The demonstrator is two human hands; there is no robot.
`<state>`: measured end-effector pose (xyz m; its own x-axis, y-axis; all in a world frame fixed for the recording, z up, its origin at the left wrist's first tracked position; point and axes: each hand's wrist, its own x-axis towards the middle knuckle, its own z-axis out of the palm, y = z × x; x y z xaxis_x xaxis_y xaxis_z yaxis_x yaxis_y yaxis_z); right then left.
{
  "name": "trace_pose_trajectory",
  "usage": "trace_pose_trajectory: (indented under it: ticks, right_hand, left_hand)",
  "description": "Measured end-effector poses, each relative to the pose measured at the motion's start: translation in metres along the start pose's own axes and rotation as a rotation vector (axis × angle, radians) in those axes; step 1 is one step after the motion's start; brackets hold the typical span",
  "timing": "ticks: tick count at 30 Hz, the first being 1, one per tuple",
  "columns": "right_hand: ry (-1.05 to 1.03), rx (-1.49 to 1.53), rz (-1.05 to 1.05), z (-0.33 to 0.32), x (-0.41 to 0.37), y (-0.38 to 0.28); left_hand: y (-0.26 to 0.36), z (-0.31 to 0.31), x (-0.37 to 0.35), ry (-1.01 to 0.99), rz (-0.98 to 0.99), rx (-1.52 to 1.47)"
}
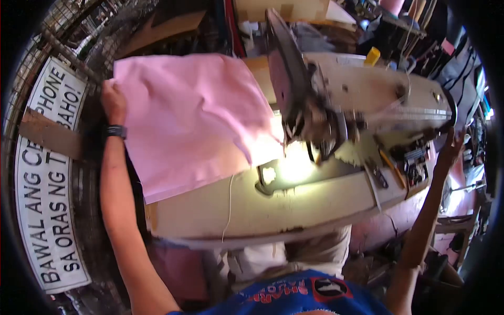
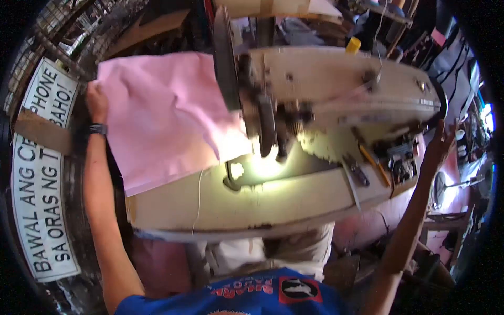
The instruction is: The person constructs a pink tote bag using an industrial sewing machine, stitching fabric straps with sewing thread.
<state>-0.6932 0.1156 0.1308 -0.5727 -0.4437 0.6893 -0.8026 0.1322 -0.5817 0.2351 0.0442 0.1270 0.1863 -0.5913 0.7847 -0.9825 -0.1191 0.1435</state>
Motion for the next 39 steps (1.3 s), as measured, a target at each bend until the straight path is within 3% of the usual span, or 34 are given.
trace_pose_trajectory:
  ticks: [2, 3, 4, 7, 8, 10, 12, 14, 16, 18, 19, 22, 24, 26, 27, 31, 35, 39]
  right_hand:
    - [-0.016, 0.169, -0.273, -0.041, -0.076, -0.063]
    - [-0.114, 0.236, -0.374, -0.059, -0.121, -0.086]
    - [-0.308, 0.300, -0.493, -0.076, -0.175, -0.107]
    - [-0.901, 0.487, -0.779, -0.105, -0.306, -0.151]
    - [-1.003, 0.558, -0.745, -0.105, -0.332, -0.168]
    - [-0.953, 0.455, -0.853, -0.097, -0.376, -0.170]
    - [-0.873, 0.401, -0.944, -0.091, -0.397, -0.151]
    - [-0.812, 0.382, -0.998, -0.086, -0.403, -0.141]
    - [-0.776, 0.404, -1.002, -0.085, -0.406, -0.139]
    - [-0.771, 0.440, -0.978, -0.083, -0.408, -0.140]
    - [-0.772, 0.452, -0.967, -0.082, -0.409, -0.139]
    - [-0.741, 0.546, -0.894, -0.087, -0.408, -0.145]
    - [-0.708, 0.606, -0.829, -0.092, -0.411, -0.146]
    - [-0.723, 0.674, -0.749, -0.100, -0.409, -0.154]
    - [-0.720, 0.682, -0.739, -0.100, -0.408, -0.154]
    - [-0.722, 0.672, -0.759, -0.100, -0.399, -0.161]
    - [-0.736, 0.682, -0.763, -0.099, -0.393, -0.161]
    - [-0.733, 0.664, -0.804, -0.094, -0.393, -0.161]
  left_hand:
    - [-0.021, -0.084, -0.002, -0.070, 0.022, 0.099]
    - [-0.005, -0.137, -0.014, -0.175, -0.181, -0.039]
    - [0.020, -0.194, -0.035, -0.277, -0.384, -0.172]
    - [0.055, -0.309, -0.121, -0.159, -0.567, -0.395]
    - [0.084, -0.336, -0.154, -0.106, -0.595, -0.397]
    - [0.110, -0.377, -0.221, -0.106, -0.714, -0.249]
    - [0.103, -0.411, -0.293, -0.386, -0.837, -0.061]
    - [0.099, -0.414, -0.364, -0.566, -0.882, -0.124]
    - [0.158, -0.402, -0.365, -0.682, -1.137, -0.274]
    - [0.153, -0.387, -0.391, -0.665, -1.019, -0.296]
    - [0.152, -0.385, -0.394, -0.709, -0.818, -0.112]
    - [0.177, -0.370, -0.368, -0.538, -0.190, 0.251]
    - [0.235, -0.347, -0.347, -0.547, -0.353, -0.105]
    - [0.273, -0.317, -0.342, -0.657, 0.155, -0.444]
    - [0.297, -0.301, -0.347, -0.687, 0.224, -0.502]
    - [0.352, -0.255, -0.369, -0.644, 0.208, -0.422]
    - [0.352, -0.240, -0.380, -0.532, 0.208, -0.364]
    - [0.345, -0.240, -0.376, -0.574, 0.227, -0.441]
